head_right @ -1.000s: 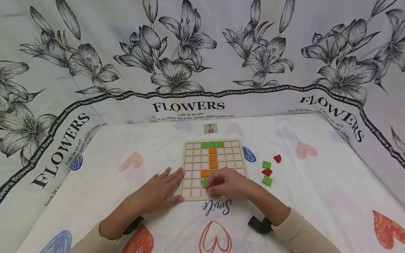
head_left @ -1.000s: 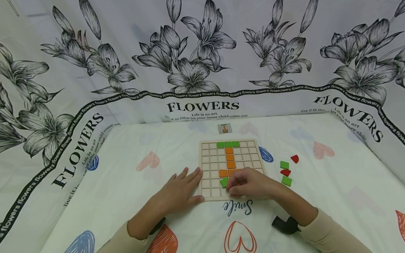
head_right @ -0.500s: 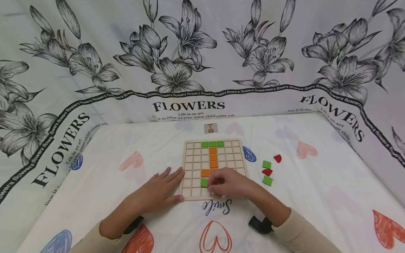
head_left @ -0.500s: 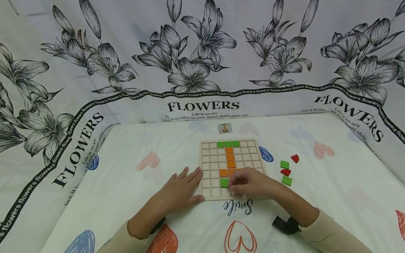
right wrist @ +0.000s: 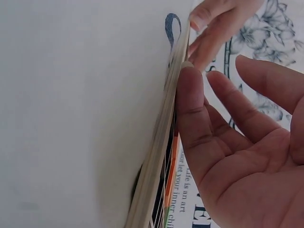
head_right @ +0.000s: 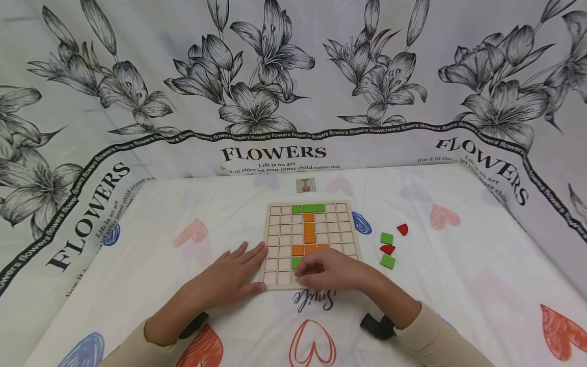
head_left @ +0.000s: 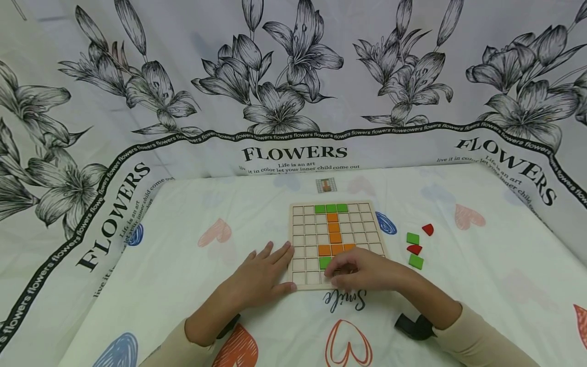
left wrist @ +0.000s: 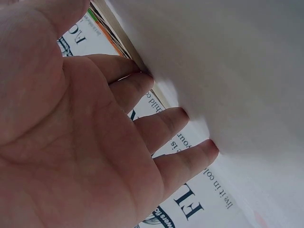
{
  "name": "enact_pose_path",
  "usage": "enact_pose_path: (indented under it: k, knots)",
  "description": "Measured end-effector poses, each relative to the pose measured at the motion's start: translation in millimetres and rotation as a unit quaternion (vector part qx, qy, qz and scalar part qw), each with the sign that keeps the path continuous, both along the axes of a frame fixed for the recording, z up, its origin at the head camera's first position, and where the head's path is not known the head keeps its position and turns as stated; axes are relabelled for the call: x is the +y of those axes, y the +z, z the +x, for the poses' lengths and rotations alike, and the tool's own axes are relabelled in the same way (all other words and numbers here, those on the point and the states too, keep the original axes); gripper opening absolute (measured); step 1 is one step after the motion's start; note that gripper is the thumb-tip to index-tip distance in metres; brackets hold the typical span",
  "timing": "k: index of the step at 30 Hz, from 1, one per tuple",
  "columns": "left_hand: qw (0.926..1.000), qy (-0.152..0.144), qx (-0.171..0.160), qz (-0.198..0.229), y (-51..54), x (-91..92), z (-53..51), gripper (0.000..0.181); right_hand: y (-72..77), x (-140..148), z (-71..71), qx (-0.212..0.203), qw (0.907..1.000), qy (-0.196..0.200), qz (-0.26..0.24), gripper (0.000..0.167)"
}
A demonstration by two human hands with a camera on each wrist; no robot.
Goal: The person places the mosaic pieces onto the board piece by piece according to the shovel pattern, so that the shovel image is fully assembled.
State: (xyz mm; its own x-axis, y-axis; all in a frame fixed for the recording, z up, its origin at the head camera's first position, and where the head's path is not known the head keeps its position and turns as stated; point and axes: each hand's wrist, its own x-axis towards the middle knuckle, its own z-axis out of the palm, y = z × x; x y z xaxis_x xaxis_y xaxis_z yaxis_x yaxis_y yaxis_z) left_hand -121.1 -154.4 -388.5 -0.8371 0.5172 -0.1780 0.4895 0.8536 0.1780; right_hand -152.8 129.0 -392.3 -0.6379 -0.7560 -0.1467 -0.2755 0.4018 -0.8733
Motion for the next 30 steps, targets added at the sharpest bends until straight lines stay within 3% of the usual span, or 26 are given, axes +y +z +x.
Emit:
enact_pose_path:
  k: [8, 13, 16, 20, 24, 30]
  knots:
    - [1.0, -0.001, 0.001, 0.0, 0.0, -0.5, -0.3, 0.078, 3.7, 4, -2.7, 0.004, 0.9997, -0.019, 0.015, 0.014]
    - [1.0, -0.004, 0.003, 0.002, -0.3, 0.0, -0.2, 0.078, 17.2, 26, -12.1, 0.06, 0.9944, -0.06, 0.062, 0.009]
    - [1.0, -0.005, 0.002, 0.002, 0.3, 0.6, -0.4, 0.078, 27.2, 45, -19.3, 0.117, 0.9821, -0.092, 0.116, 0.005]
    - [1.0, -0.004, -0.002, 0.001, 2.0, 1.1, -0.3, 0.078, 34.6, 74, -28.5, 0.165, 0.9521, -0.148, 0.211, 0.005]
    - [1.0, -0.002, -0.005, 0.001, 2.3, 0.8, -0.1, 0.078, 34.3, 98, -38.1, 0.166, 0.9254, -0.18, 0.289, 0.016]
    - [1.0, -0.004, -0.001, 0.002, 1.0, -0.2, 0.0, 0.078, 28.1, 113, -47.6, 0.13, 0.9075, -0.205, 0.343, 0.024]
